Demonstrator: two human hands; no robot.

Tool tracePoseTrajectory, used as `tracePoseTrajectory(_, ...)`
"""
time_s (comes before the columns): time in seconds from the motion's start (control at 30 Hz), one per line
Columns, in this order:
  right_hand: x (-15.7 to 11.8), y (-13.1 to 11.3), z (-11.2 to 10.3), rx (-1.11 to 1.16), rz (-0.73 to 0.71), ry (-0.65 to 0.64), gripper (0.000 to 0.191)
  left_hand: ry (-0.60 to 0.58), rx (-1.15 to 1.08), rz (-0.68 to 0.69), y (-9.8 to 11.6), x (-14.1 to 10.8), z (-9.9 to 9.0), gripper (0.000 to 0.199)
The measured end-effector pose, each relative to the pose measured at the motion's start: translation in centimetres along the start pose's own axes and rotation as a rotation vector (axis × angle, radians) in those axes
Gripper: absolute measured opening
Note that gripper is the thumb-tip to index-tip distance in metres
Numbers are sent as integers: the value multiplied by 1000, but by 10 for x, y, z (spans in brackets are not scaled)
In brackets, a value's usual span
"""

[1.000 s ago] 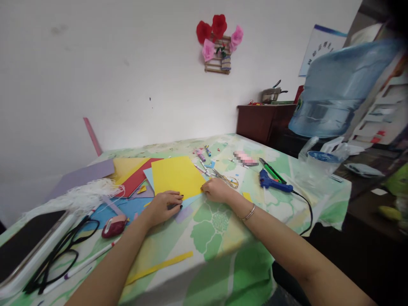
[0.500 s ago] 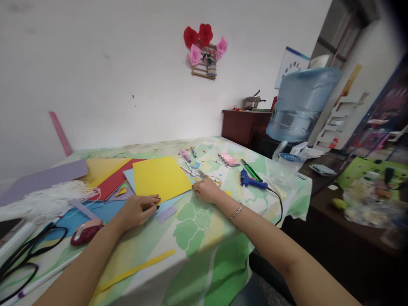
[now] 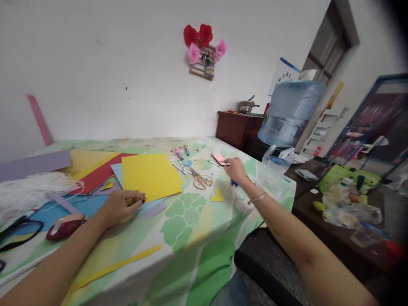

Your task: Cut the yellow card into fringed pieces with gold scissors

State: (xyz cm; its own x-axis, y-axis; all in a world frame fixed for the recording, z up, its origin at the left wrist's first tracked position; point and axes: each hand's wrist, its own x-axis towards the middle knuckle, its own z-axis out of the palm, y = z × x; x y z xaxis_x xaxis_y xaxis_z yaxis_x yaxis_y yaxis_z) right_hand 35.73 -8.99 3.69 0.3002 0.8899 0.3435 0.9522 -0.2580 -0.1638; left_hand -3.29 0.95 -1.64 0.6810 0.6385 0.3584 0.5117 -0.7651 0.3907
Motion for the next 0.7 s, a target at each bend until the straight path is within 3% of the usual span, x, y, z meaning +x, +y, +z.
tracePoseTrajectory(0.13,7,53,-15,-126,233,-80,29,38,73,-40,0,0,3,21)
tracePoseTrajectory(0.27,13,86,-10,-182,371,-190,29,35,83,-24,3,3,10,30)
tracePoseTrajectory(0.47,26,107,7,-145,433,-286,29,-5,59,-46,6,5,14,31)
tracePoseTrajectory(0.7,24,115,11,-57,373,-166,27,-74,-2,-98,8,5,9,31)
